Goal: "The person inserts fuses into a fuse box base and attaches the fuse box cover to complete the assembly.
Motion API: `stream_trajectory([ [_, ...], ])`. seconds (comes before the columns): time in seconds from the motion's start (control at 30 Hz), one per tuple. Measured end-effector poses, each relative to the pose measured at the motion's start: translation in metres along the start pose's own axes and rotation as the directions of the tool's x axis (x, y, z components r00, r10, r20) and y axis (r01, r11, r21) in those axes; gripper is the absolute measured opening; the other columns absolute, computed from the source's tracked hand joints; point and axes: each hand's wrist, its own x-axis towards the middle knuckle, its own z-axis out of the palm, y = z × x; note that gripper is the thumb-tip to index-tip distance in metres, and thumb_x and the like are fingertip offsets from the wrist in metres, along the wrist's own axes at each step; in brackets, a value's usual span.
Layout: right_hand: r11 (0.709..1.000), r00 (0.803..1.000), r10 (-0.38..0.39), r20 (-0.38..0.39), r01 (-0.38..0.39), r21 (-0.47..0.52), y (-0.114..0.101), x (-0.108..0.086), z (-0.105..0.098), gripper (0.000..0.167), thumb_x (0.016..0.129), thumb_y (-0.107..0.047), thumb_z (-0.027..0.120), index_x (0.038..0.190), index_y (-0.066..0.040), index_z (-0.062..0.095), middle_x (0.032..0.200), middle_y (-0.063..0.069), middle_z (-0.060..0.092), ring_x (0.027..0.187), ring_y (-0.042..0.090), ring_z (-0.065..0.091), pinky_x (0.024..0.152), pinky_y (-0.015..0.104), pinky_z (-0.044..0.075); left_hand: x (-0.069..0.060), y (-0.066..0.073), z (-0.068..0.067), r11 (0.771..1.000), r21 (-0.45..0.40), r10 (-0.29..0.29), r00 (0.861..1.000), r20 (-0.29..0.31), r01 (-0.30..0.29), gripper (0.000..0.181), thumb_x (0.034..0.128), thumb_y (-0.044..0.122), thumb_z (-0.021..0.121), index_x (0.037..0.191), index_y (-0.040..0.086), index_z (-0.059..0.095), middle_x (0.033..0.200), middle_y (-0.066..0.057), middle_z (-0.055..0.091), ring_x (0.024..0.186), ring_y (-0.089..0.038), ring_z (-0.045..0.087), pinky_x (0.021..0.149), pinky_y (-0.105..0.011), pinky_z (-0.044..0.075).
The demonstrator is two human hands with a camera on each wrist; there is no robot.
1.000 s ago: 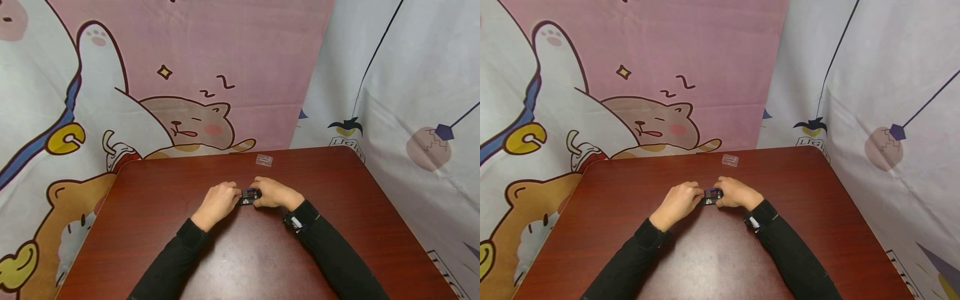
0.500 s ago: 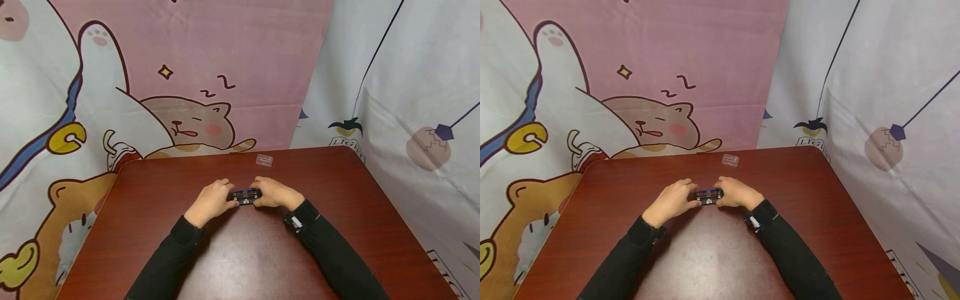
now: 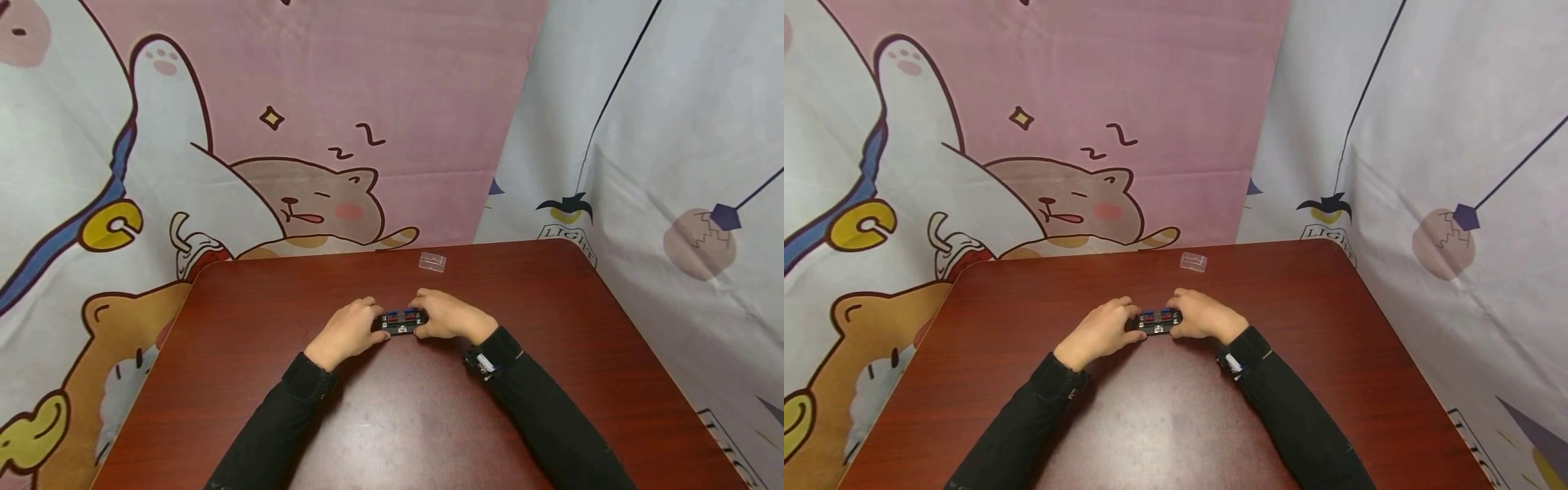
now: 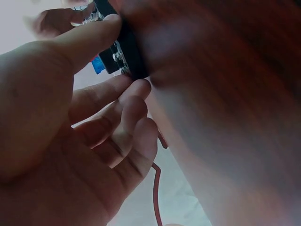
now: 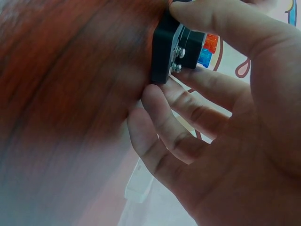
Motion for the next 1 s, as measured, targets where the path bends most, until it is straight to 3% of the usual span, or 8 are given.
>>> stream_trajectory([
  [0.23,1.000,0.999,0.030,0.020,-0.030,0.003,0.000,0.000,-0.002,0.047,0.095,-0.030,0.087,0.138,-0.016,0.074,0.124,-0.002,0.064,0.105,0.015,0.060,0.097,0.040,0.054,0.001,0.002,0.001,1.000,0.018,0.010,1.000,-0.008,-0.010,0.044,0.0967,0.041,0.088,0.128,0.011,0.079,0.108,-0.003,0.067,0.092,-0.018,0.063,0.085,-0.042,0.060],
  [0.43,0.999,0.998,0.043,0.046,-0.042,-0.033,-0.002,0.000,-0.004,0.058,0.097,-0.034,0.086,0.149,-0.014,0.067,0.129,0.000,0.064,0.110,0.016,0.060,0.103,0.042,0.054,0.001,0.002,0.002,0.999,0.044,-0.004,1.000,-0.012,0.004,0.045,0.0965,0.043,0.088,0.128,0.012,0.079,0.109,-0.003,0.068,0.093,-0.018,0.064,0.084,-0.042,0.061],
  [0.63,0.999,0.997,0.024,0.070,-0.021,-0.035,-0.001,-0.002,-0.018,0.059,0.099,-0.029,0.084,0.152,-0.013,0.065,0.134,0.005,0.067,0.114,0.020,0.064,0.106,0.047,0.056,0.000,0.003,0.001,0.999,0.050,-0.005,1.000,-0.023,0.006,0.044,0.0960,0.043,0.088,0.126,0.013,0.080,0.108,-0.002,0.068,0.091,-0.017,0.061,0.083,-0.042,0.060],
  [0.7,0.999,0.997,0.027,0.069,-0.024,-0.043,0.001,-0.003,-0.026,0.055,0.100,-0.026,0.082,0.151,-0.012,0.066,0.141,0.009,0.067,0.122,0.026,0.067,0.109,0.050,0.056,0.000,0.004,0.000,0.999,0.046,-0.007,1.000,-0.020,0.008,0.044,0.0962,0.043,0.088,0.127,0.013,0.080,0.109,-0.003,0.068,0.092,-0.018,0.061,0.083,-0.042,0.060],
  [0.87,0.994,0.997,0.077,0.001,-0.077,-0.079,0.011,-0.002,-0.050,0.047,0.106,-0.024,0.075,0.150,-0.007,0.068,0.161,0.021,0.059,0.150,0.041,0.057,0.123,0.059,0.047,-0.001,0.005,-0.002,0.999,0.044,-0.014,1.000,-0.012,0.015,0.046,0.0969,0.043,0.087,0.130,0.011,0.079,0.116,-0.007,0.070,0.097,-0.021,0.064,0.087,-0.045,0.062],
  [0.9,0.992,0.996,0.087,-0.029,-0.089,-0.088,0.014,0.000,-0.054,0.047,0.107,-0.024,0.074,0.149,-0.006,0.068,0.162,0.022,0.058,0.151,0.041,0.056,0.123,0.060,0.047,-0.002,0.005,-0.002,0.999,0.044,-0.015,1.000,-0.010,0.015,0.047,0.0970,0.043,0.087,0.130,0.011,0.079,0.117,-0.007,0.070,0.098,-0.022,0.064,0.088,-0.045,0.062],
  [1.0,0.987,0.985,0.109,-0.132,-0.123,-0.103,0.023,0.009,-0.063,0.047,0.106,-0.025,0.075,0.147,-0.003,0.069,0.148,0.020,0.067,0.130,0.038,0.068,0.112,0.057,0.055,-0.003,0.005,-0.001,0.999,0.048,-0.015,1.000,-0.006,0.015,0.048,0.0969,0.042,0.087,0.131,0.010,0.079,0.118,-0.008,0.071,0.101,-0.023,0.066,0.088,-0.046,0.062],
])
